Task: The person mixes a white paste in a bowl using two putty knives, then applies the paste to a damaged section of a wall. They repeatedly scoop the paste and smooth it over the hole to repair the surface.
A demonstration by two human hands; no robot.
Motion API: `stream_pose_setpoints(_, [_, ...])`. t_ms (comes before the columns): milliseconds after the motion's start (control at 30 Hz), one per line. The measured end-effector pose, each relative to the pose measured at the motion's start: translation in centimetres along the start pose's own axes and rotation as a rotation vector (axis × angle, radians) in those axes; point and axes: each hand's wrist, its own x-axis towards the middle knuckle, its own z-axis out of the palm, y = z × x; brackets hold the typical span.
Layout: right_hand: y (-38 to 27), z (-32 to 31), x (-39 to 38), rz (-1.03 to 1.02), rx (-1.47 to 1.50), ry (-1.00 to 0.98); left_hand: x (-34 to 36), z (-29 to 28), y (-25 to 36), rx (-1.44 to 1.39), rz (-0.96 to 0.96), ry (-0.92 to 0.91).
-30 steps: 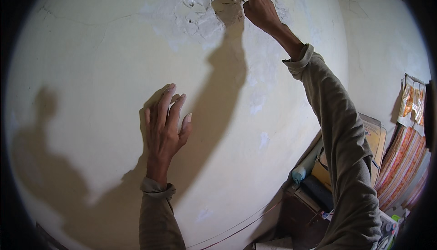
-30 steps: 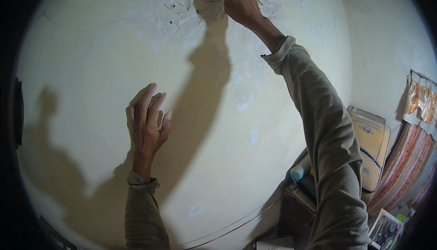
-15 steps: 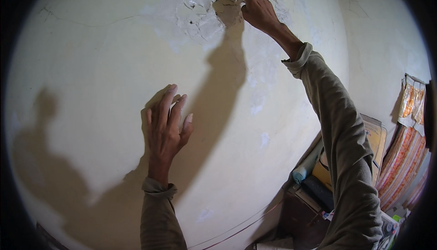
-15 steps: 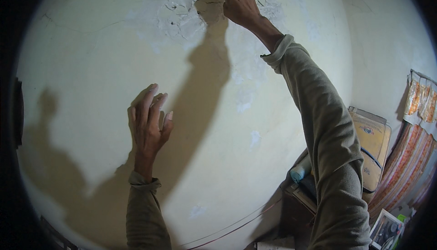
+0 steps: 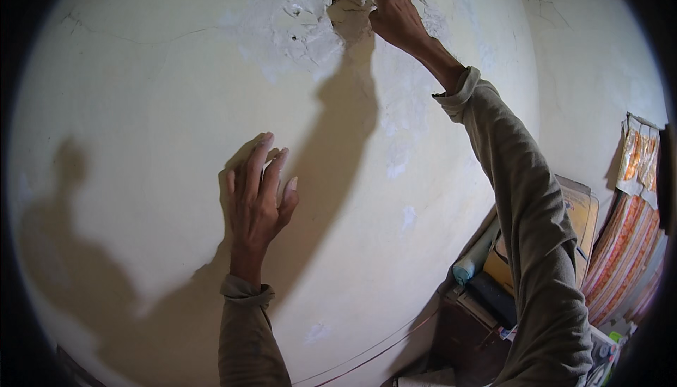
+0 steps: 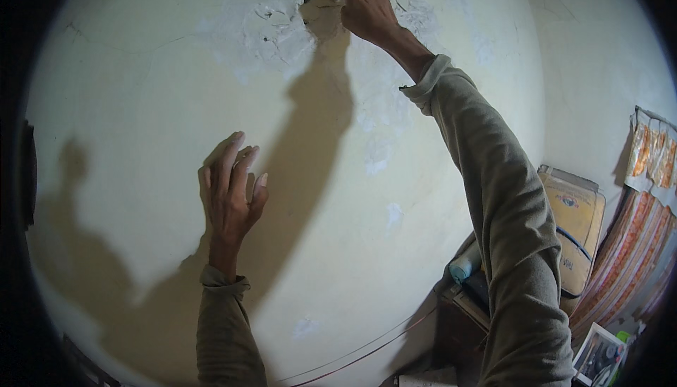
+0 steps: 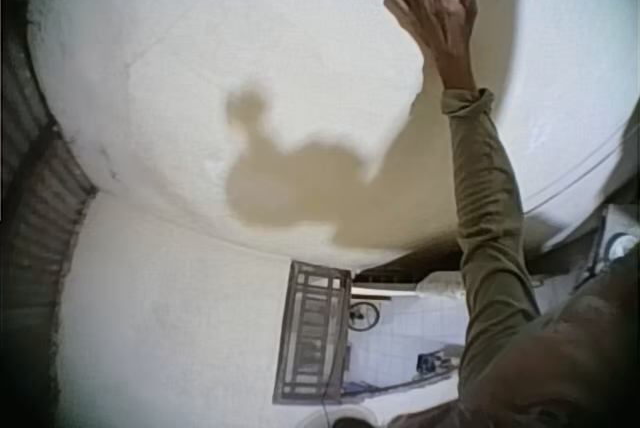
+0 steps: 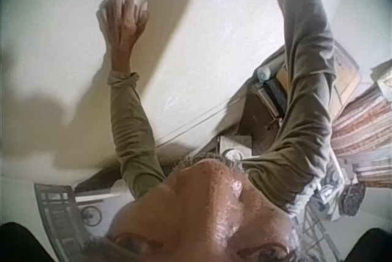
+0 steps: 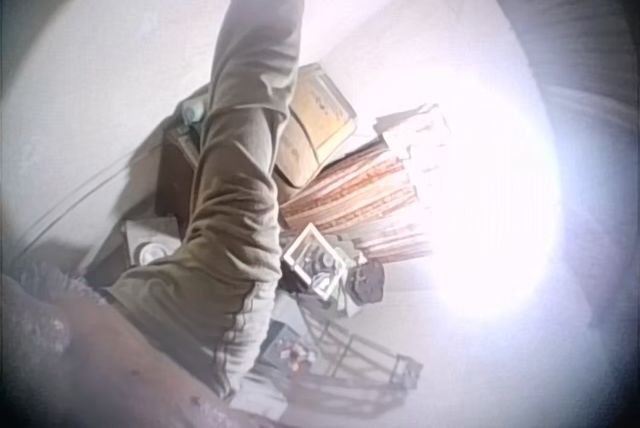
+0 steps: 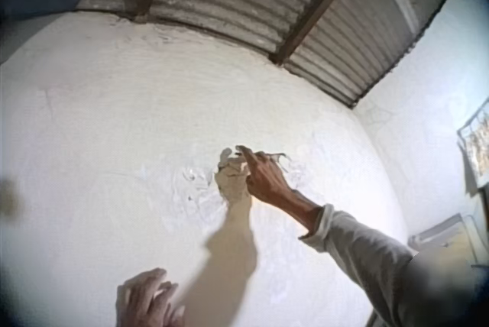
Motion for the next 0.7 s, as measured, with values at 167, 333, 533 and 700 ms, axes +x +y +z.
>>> stream_pose_setpoints(167, [0.3, -0.1, 0.0, 0.010, 0.022, -0.019, 0.4, -0.4, 0.1, 0.013, 0.024, 0.025])
stream_pose_setpoints(333, [-0.1, -0.4, -0.2, 0.031, -0.012, -0.064, 0.3, -0.2, 0.1, 0.006, 0.019, 0.024])
stream_pose_setpoints(533, [-0.8, -3.3, 0.1, 0.184, 0.140, -0.041, 0.5, -1.1, 0.3, 0.003, -0.006, -0.018])
stream_pose_setpoints(700, [-4.0, -9.4, -7.1, 0.215, 0.410, 0.089, 0.2, -0.5, 0.6, -0.009, 0.004, 0.005])
